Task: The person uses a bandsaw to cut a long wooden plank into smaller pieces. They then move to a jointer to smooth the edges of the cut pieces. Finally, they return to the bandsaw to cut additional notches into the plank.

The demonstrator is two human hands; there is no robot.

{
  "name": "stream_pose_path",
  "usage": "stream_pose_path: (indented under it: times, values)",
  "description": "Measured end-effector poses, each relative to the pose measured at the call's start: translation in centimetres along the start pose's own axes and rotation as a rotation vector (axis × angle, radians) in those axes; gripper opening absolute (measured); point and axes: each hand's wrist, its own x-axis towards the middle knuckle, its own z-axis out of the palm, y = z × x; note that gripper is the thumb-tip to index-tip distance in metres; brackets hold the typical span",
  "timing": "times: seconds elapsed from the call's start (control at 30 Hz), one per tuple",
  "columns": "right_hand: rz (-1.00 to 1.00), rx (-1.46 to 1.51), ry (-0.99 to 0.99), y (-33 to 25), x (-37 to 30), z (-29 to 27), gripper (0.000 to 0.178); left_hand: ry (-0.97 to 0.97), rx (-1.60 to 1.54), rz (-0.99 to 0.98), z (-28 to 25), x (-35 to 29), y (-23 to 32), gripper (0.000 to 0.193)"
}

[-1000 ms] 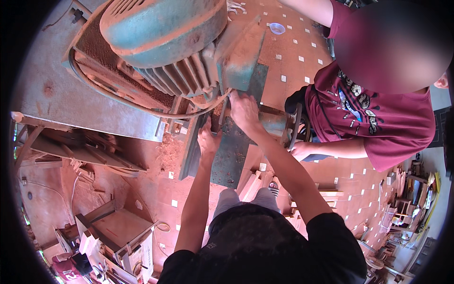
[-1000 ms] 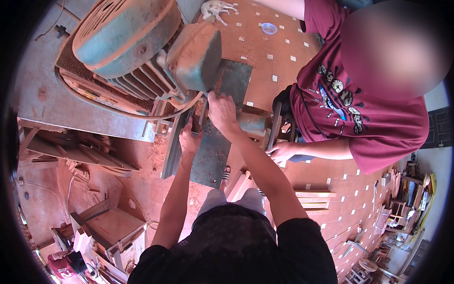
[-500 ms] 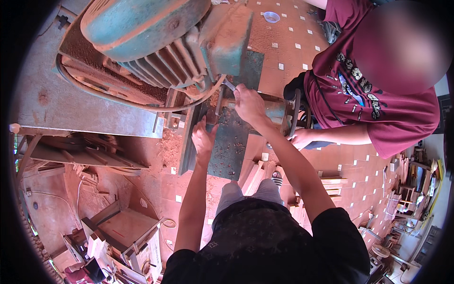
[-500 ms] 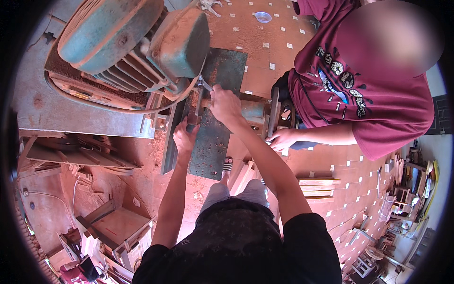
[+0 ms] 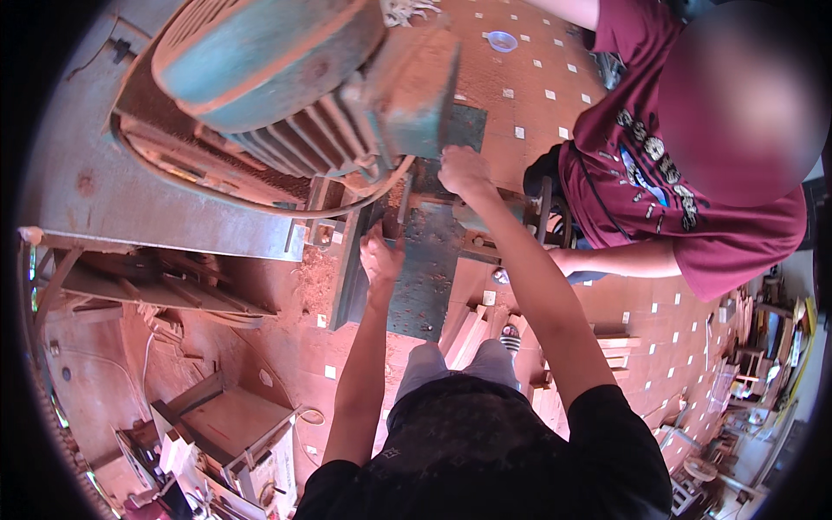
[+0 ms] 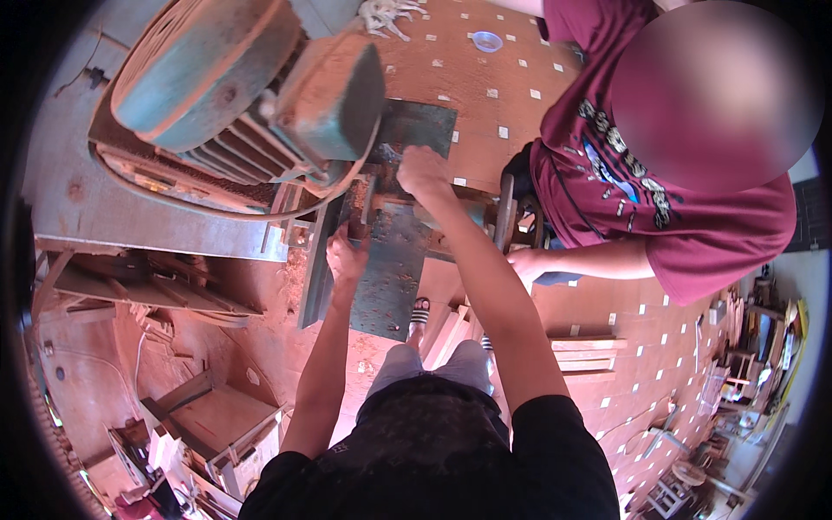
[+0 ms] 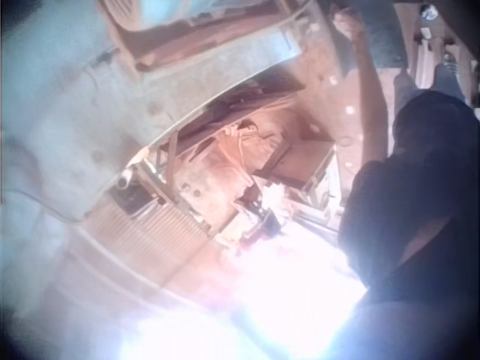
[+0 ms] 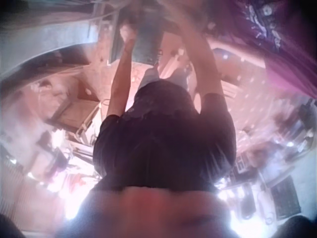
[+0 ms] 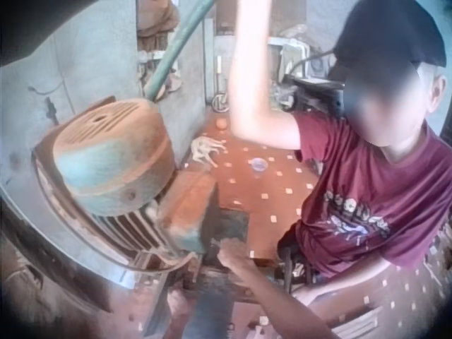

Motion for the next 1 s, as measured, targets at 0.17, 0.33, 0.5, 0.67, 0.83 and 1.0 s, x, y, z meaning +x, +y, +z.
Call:
stream_pose_path:
  times: [0.17,0.33,0.5,0.67,0.83,1.0]
  values:
    - [0.032,0.010,-0.100,-1.3,0.2,-0.2,0.033,0.080,-0.010,0.067,-0.6,-1.3,-0.9,0.069]
    - [0.065,0.022,-0.224,3.9,3.5,3.7,0.036,-0.020,-0.117,-0.046,-1.1,-4.7,2.3,0.085]
    - [-0.238,-0.008,0.112,0.1,-4.7,-0.1,0.035,-0.034,0.106,0.100,-1.3,-10.6,1.0,0.089]
    - [-0.744,-0.245,0.239,4.4,-17.5,-6.4,0.027,-0.186,0.246,0.178,-2.3,-10.5,2.4,0.088]
    - [-0.960,-0.521,0.273,9.7,-15.2,-9.2,0.022,-0.180,0.099,0.257,-2.0,-10.0,3.3,0.075]
    - [-0.480,-0.302,0.600,10.3,-9.7,-13.0,0.027,-0.096,-0.582,0.092,-7.9,-10.7,8.7,0.032]
